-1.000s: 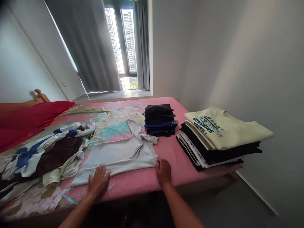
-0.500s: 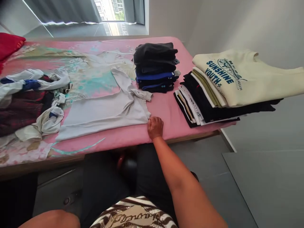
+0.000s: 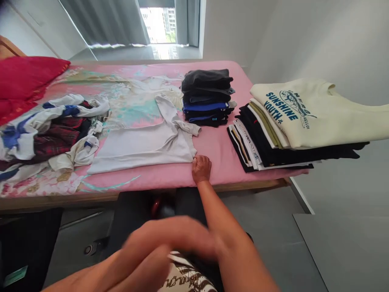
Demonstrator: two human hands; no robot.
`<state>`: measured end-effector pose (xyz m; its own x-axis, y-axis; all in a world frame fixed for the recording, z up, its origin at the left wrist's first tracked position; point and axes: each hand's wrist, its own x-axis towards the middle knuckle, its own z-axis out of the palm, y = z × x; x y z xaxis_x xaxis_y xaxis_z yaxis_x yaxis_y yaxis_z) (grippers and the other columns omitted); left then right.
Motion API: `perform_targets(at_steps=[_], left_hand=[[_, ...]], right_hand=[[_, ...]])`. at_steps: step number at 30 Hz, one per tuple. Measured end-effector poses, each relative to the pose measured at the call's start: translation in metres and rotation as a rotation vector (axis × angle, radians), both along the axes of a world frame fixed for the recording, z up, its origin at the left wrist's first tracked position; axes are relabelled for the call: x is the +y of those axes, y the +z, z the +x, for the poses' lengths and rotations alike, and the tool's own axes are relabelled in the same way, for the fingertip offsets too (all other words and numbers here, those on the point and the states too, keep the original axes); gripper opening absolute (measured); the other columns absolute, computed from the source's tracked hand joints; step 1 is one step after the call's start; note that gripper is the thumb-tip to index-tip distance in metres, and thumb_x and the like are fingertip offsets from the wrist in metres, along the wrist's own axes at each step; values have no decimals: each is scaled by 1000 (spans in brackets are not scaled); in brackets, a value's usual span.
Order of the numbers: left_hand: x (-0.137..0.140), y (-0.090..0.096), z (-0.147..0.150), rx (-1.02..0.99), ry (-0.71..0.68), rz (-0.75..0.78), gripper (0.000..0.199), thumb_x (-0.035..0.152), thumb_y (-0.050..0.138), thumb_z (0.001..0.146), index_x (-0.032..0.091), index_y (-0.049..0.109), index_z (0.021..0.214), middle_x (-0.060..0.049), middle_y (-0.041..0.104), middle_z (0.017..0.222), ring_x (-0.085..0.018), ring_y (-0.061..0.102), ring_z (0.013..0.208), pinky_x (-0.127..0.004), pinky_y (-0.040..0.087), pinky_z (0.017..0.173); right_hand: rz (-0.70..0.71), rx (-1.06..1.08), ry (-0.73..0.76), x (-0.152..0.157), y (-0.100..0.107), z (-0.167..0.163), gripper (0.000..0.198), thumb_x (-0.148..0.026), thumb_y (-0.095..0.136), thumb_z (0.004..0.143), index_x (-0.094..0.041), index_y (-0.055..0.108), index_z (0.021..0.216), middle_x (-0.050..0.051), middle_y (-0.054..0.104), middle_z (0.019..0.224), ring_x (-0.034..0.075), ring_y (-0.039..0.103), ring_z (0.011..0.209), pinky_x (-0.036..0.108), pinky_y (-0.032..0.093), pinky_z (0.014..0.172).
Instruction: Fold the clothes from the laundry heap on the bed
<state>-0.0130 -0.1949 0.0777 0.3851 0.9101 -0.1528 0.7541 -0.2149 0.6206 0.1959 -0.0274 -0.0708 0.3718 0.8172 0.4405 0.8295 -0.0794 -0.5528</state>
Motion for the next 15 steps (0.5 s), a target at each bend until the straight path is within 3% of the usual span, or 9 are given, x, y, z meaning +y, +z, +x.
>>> perform_targets(at_steps=[2,5,7,10,15], left_hand=[[23,6,24,-144,-147,-9,41,51,34,90,40,55,123,4,61,124,-18,51,122,-36,44,106],[67,-18,40,-268,-173,11,39,37,33,93,25,59,120,-2,59,128,-17,51,122,-36,40,108],[98,-45,36,-194,-53,122,40,33,34,92,18,58,121,-7,56,131,-19,49,125,-39,37,109],[140,-76,26,-25,4,285,42,28,33,92,13,54,126,-11,48,139,-21,38,133,-42,30,113],[182,-88,30,276,6,392,47,22,33,91,13,45,136,-10,36,148,-23,26,139,-47,21,114]], right_hand=[[33,45,9,-2,1,0,23,-23,35,93,-17,57,97,7,61,98,21,47,96,33,32,86],[114,103,51,-4,1,0,21,-22,36,91,-17,54,102,8,60,102,21,47,98,34,32,89],[160,119,100,-6,1,0,20,-23,38,90,-17,53,103,9,59,103,21,47,101,35,33,91],[169,144,106,-8,2,0,20,-26,43,88,-18,52,104,8,60,101,21,48,99,36,34,90],[125,201,113,-8,4,0,27,-24,50,81,-18,51,107,7,63,99,22,52,99,36,35,90]])
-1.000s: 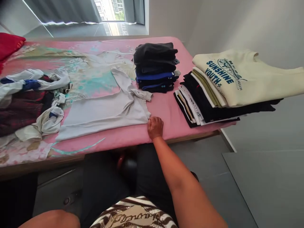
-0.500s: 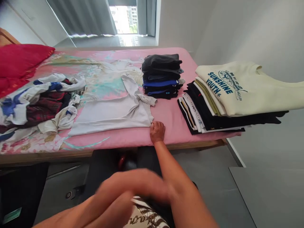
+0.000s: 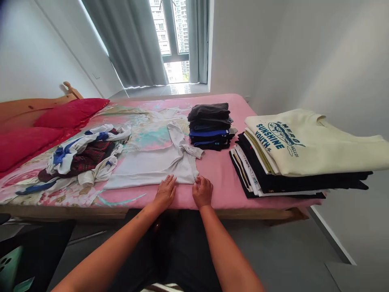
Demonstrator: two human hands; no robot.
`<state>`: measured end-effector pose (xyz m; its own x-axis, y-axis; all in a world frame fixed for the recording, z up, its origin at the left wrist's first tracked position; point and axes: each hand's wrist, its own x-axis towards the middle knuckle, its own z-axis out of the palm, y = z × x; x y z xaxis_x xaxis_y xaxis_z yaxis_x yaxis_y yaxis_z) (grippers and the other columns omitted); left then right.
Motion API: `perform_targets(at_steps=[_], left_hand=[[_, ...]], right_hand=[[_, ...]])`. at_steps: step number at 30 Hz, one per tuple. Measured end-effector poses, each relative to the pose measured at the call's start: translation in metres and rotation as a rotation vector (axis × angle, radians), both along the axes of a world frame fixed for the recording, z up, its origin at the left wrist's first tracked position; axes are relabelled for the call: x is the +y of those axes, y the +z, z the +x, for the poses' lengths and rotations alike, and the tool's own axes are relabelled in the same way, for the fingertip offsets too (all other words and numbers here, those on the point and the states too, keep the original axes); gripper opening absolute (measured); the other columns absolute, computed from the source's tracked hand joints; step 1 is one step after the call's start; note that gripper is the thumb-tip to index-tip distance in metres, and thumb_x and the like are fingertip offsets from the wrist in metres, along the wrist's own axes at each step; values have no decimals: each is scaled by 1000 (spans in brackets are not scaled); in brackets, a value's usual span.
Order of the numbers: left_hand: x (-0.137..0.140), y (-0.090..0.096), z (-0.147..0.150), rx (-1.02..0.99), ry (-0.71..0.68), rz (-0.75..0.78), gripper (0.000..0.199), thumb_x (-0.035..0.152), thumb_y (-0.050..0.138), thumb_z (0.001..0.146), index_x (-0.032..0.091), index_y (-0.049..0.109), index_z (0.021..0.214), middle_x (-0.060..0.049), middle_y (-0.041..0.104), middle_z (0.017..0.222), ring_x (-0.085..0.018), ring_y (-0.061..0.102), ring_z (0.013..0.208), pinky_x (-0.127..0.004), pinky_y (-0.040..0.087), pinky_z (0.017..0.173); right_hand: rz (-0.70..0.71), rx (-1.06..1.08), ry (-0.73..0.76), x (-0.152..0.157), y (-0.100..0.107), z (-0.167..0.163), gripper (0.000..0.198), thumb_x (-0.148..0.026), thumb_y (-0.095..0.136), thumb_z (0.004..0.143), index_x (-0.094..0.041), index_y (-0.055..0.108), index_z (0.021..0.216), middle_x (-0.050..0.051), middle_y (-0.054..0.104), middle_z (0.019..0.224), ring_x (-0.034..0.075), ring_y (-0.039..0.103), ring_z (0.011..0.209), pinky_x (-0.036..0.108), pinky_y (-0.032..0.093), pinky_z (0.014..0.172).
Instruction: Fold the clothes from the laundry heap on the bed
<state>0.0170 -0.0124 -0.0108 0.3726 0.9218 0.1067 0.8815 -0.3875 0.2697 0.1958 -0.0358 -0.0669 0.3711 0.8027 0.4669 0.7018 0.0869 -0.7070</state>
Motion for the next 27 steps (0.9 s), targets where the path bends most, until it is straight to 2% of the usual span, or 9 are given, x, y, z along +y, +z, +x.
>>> perform_targets(at_steps=[4,9,14,17,19,21,24,27], left_hand=[[11,-12,1,104,47,27,52,34,37,91,20,38,141,-8,28,151,-26,19,141,-55,9,114],[7,-35,-3,86,79,58,58,41,39,90,23,32,144,-7,26,152,-26,17,142,-54,-1,114],[6,-33,-4,66,59,21,57,45,37,91,25,33,144,-7,28,152,-26,19,141,-55,1,114],[13,-27,-17,68,11,19,55,49,34,92,26,36,142,-6,30,151,-24,21,140,-56,2,113],[21,-24,-39,85,5,5,55,51,32,92,27,36,142,-5,28,152,-24,20,141,-58,0,112],[31,-19,-74,115,47,-34,57,52,33,91,26,35,142,-5,26,152,-24,19,141,-60,-3,111],[47,-9,-144,147,184,-85,59,52,35,90,24,36,142,-9,27,152,-26,20,141,-62,-5,109],[50,3,-214,132,325,-99,58,48,38,91,16,39,140,-17,31,149,-31,23,139,-65,1,107]], right_hand=[[-27,-10,71,1,-1,2,33,-28,52,80,-20,52,112,7,64,105,22,54,102,37,33,93],[-122,-5,43,7,-5,2,30,-39,52,83,-20,59,105,4,67,88,22,58,88,37,33,87],[-100,-21,7,6,-9,0,28,-41,49,84,-19,62,96,5,68,86,21,58,83,35,34,84],[-83,-37,-3,2,-11,0,30,-42,48,84,-18,63,93,6,68,85,22,59,81,35,36,83],[-72,-63,-15,1,-13,0,30,-42,48,84,-18,64,92,6,67,84,22,59,80,35,37,82],[-61,-99,-32,1,-15,-1,30,-41,48,82,-17,65,90,7,67,82,23,59,80,36,38,81],[-65,-155,-43,1,-14,-3,28,-39,49,80,-18,66,88,7,67,80,24,59,78,36,40,79],[-103,-225,-66,-7,-12,-3,27,-39,49,78,-19,67,85,9,67,77,27,59,76,39,42,74]])
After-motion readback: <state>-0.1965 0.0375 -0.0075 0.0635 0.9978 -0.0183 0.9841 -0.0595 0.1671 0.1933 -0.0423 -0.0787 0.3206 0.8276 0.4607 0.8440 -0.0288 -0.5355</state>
